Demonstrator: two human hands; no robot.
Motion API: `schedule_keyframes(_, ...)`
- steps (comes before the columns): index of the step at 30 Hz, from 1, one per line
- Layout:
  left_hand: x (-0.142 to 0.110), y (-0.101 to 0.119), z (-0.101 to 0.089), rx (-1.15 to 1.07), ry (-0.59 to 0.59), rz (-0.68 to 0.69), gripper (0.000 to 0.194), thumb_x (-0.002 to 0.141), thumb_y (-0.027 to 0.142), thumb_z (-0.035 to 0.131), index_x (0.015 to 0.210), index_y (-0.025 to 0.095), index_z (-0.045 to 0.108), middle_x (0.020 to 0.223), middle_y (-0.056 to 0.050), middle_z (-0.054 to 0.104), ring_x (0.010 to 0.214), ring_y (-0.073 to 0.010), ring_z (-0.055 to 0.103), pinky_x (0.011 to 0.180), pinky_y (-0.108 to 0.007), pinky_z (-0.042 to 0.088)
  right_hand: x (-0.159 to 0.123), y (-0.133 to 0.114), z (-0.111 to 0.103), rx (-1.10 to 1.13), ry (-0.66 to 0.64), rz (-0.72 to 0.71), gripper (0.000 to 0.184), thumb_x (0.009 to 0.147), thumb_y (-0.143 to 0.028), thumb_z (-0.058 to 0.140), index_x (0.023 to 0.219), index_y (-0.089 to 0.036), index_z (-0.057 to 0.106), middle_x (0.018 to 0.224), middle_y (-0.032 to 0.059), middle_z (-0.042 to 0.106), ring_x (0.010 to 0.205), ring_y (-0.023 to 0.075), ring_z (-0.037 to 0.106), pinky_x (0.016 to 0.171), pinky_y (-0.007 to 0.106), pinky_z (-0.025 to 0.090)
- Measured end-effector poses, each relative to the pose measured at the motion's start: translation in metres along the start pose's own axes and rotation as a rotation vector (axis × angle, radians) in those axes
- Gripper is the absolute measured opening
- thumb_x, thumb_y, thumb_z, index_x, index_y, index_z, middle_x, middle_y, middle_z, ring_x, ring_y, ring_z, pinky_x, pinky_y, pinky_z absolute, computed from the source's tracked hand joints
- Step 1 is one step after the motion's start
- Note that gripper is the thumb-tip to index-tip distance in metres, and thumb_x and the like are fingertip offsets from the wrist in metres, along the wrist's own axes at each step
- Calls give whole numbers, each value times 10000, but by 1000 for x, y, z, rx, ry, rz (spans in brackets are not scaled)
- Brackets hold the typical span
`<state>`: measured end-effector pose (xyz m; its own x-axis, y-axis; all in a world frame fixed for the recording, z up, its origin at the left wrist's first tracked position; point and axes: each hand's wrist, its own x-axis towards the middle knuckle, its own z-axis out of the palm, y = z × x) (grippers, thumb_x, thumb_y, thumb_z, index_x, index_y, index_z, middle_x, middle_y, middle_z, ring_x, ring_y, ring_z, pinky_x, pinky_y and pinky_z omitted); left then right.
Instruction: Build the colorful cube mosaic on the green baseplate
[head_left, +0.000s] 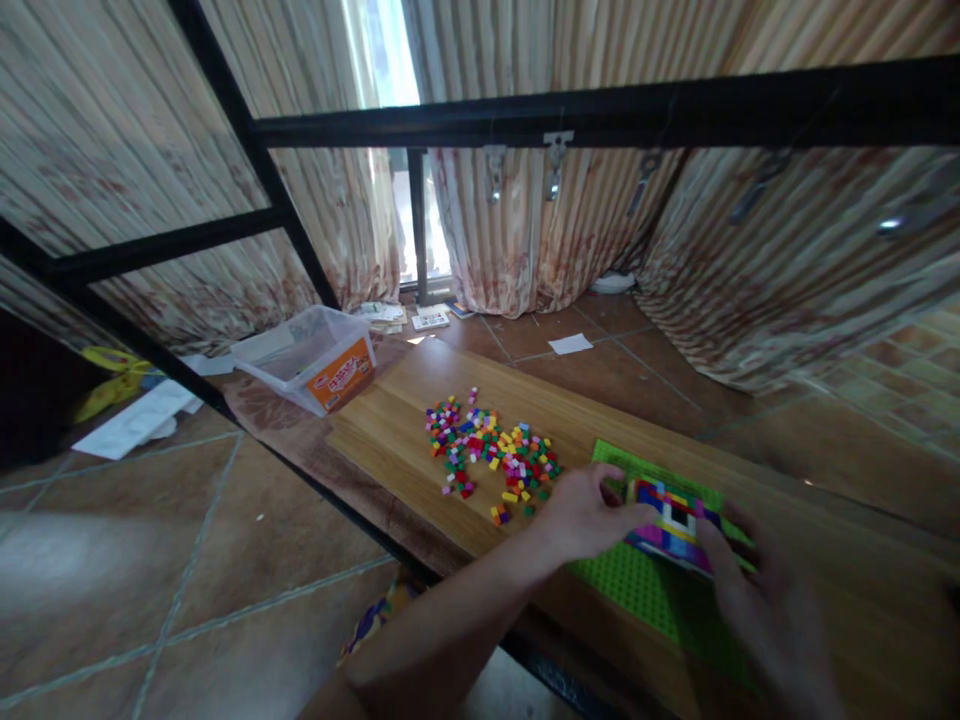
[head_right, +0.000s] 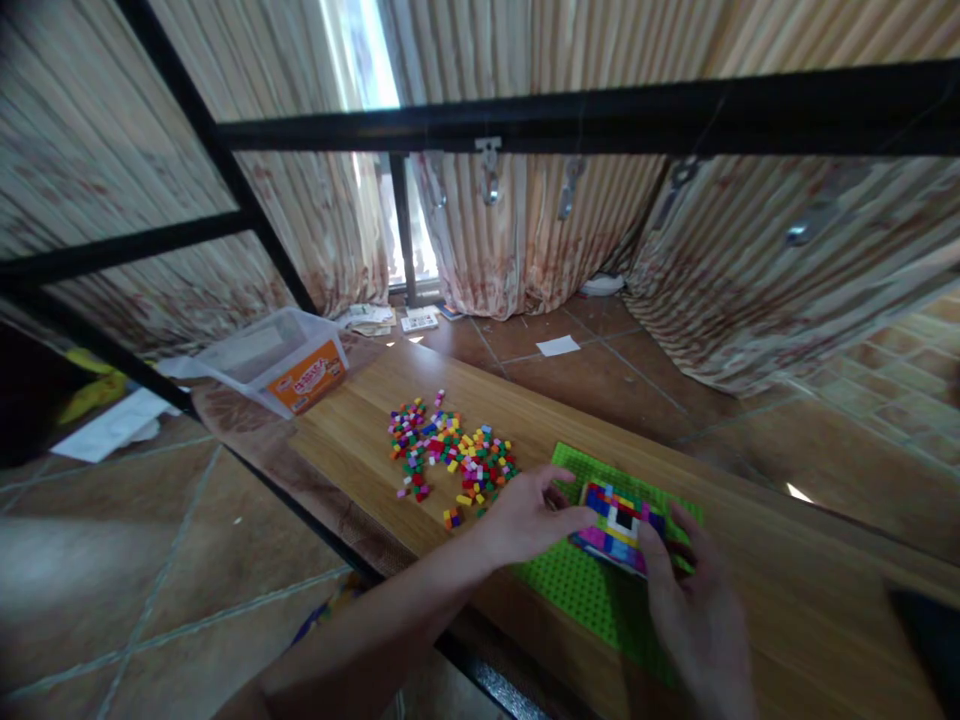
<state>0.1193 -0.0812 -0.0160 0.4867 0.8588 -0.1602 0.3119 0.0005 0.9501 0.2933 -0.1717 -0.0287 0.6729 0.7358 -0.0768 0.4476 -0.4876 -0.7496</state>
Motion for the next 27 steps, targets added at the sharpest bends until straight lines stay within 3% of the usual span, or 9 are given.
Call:
schedule_keyframes(4, 9, 1, -43, 127, 139, 97, 329, 853, 379, 620, 1043, 129, 716, 849, -61, 726, 742, -163, 644, 682, -261, 498, 5, 13, 7, -1, -13, -171, 717, 819, -680, 512, 1391, -250, 547, 1271, 135, 654, 974, 310, 678, 858, 485, 526)
schedule_keyframes(6, 12, 0, -69, 258, 278, 91, 260, 875, 284, 576, 1041, 138, 714, 890, -64, 737, 788, -168, 661, 751, -275, 509, 8, 19, 9, -31, -24, -220, 656, 833, -660, 497, 1357, -275, 577, 1288, 111, 648, 994, 307, 671, 884, 493, 520)
schedule_keyframes(9, 12, -7, -106, 514, 511, -13, 280, 872, 193, 551, 1112, 158, 690, 1015, -84, 742, 936, -201, 677, 870, -312, 507, 11, 24, 8, -22, -47, -197, 630, 823, -648, 512, 1325, -279, 604, 1224, 100, 679, 937, 296, 684, 846, 479, 543)
schedule_keyframes(11, 9, -12, -126, 711, 578, -50, 341, 853, 141, 545, 1172, 150, 667, 1124, -113, 716, 1045, -229, 654, 943, -335, 484, 13, 24, 7, 3, -65, -199, 629, 816, -645, 525, 1315, -271, 610, 1209, 99, 683, 960, 299, 681, 860, 475, 542)
schedule_keyframes(14, 5, -20, -147, 901, 503, -82, 456, 824, 97, 535, 1270, 143, 621, 1199, -130, 685, 1151, -250, 606, 1024, -358, 435, 13, 25, 5, 6, -87, -219, 620, 821, -644, 527, 1314, -278, 610, 1228, 96, 676, 978, 302, 679, 868, 477, 539)
schedule_keyframes(18, 5, -26, -157, 991, 341, -96, 529, 759, 56, 552, 1277, 135, 618, 1237, -129, 673, 1177, -245, 592, 1052, -348, 407, 13, 27, 3, -10, -77, -244, 595, 821, -626, 540, 1304, -289, 623, 1220, 85, 683, 970, 294, 683, 822, 432, 557)
schedule_keyframes(22, 6, -27, -154, 1013, 338, -65, 458, 783, 58, 527, 1206, 171, 660, 1205, -104, 692, 1143, -236, 607, 1044, -355, 409, 13, 25, 2, 23, -105, -226, 588, 818, -615, 550, 1298, -283, 624, 1209, 77, 693, 982, 286, 686, 826, 411, 560)
schedule_keyframes(27, 5, -25, -156, 996, 365, -94, 281, 796, 81, 529, 982, 156, 726, 1031, -115, 733, 1048, -242, 645, 986, -347, 446, 13, 23, 1, 8, -121, -183, 607, 814, -637, 550, 1305, -286, 620, 1215, 86, 689, 908, 278, 700, 797, 424, 566)
